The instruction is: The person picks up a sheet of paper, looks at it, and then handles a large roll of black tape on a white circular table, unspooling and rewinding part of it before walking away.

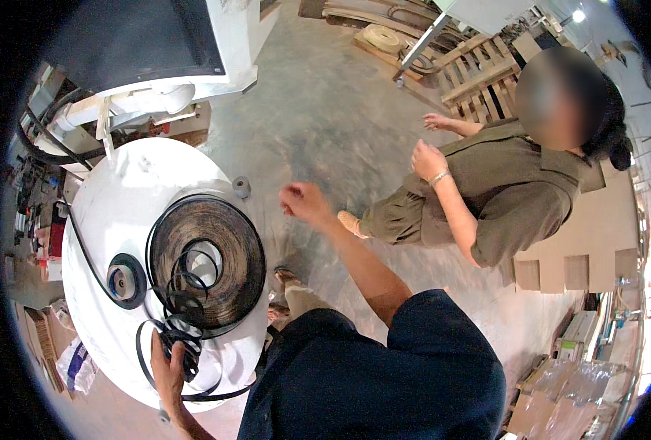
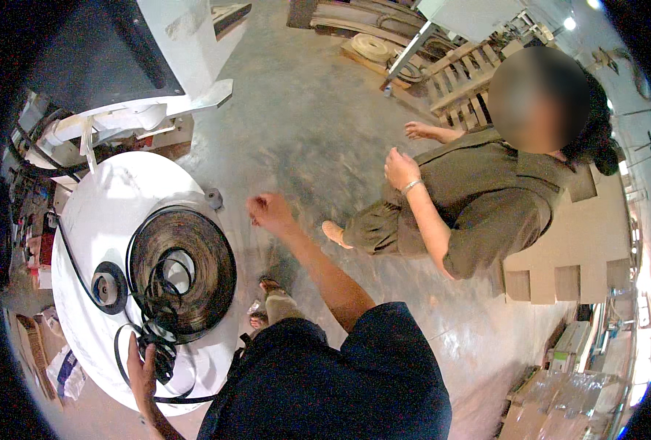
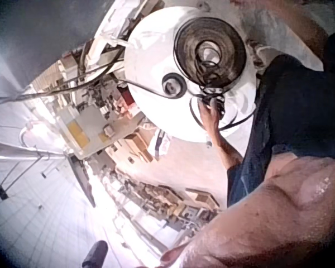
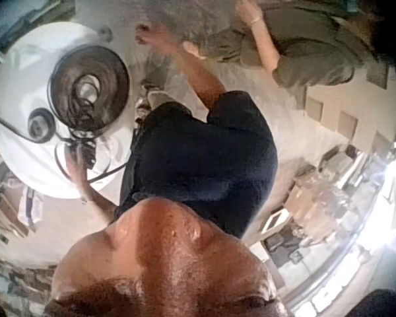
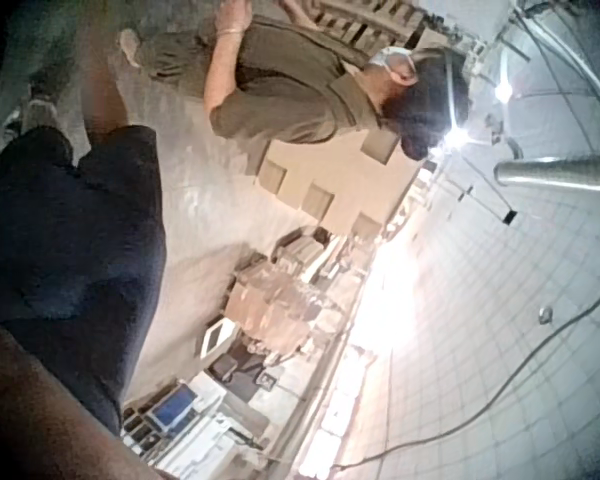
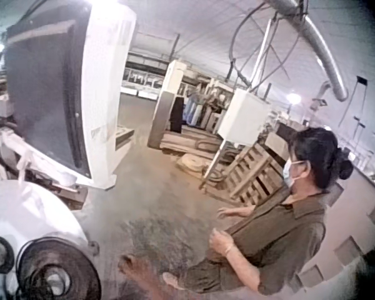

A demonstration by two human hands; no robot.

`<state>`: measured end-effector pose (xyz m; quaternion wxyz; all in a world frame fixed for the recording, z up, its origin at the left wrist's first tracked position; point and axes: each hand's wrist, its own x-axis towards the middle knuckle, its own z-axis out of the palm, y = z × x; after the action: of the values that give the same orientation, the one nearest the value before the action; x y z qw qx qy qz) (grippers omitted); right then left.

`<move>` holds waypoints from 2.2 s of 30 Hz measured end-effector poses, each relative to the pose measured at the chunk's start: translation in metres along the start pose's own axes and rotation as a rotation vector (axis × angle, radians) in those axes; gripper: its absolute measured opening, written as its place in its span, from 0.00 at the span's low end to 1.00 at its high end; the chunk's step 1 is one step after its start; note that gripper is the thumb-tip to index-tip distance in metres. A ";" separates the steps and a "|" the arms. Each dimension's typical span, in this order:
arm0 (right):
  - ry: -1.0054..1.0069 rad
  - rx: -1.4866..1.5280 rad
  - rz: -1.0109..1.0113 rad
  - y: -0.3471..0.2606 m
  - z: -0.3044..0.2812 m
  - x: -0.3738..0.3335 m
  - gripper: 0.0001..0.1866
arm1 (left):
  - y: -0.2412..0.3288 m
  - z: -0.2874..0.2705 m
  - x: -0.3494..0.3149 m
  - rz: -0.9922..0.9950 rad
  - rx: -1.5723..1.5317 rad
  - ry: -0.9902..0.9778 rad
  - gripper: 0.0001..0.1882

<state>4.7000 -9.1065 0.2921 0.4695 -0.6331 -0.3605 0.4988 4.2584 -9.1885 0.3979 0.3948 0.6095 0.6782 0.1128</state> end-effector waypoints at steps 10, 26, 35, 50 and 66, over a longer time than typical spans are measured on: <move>-0.101 -0.100 0.110 0.019 0.044 -0.029 0.16 | 0.094 -0.058 0.011 0.349 -0.035 -0.427 0.15; -0.066 -0.312 -0.097 0.023 0.071 -0.019 0.18 | 0.033 0.022 0.233 0.172 0.194 0.285 0.16; 0.041 -0.368 -0.182 0.015 0.077 -0.029 0.23 | 0.024 0.014 0.230 0.212 0.101 0.134 0.21; -0.423 -0.736 -0.597 -0.017 0.167 -0.130 0.33 | -0.090 -0.039 -0.022 0.066 0.140 0.028 0.42; -0.276 0.029 -0.221 -0.094 0.142 -0.077 0.15 | -0.040 -0.034 -0.009 0.058 -0.420 0.561 0.13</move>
<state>4.5445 -9.1158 0.3957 0.4765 -0.5082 -0.4818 0.5316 4.2056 -9.1954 0.3984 0.3066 0.4793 0.7047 0.4238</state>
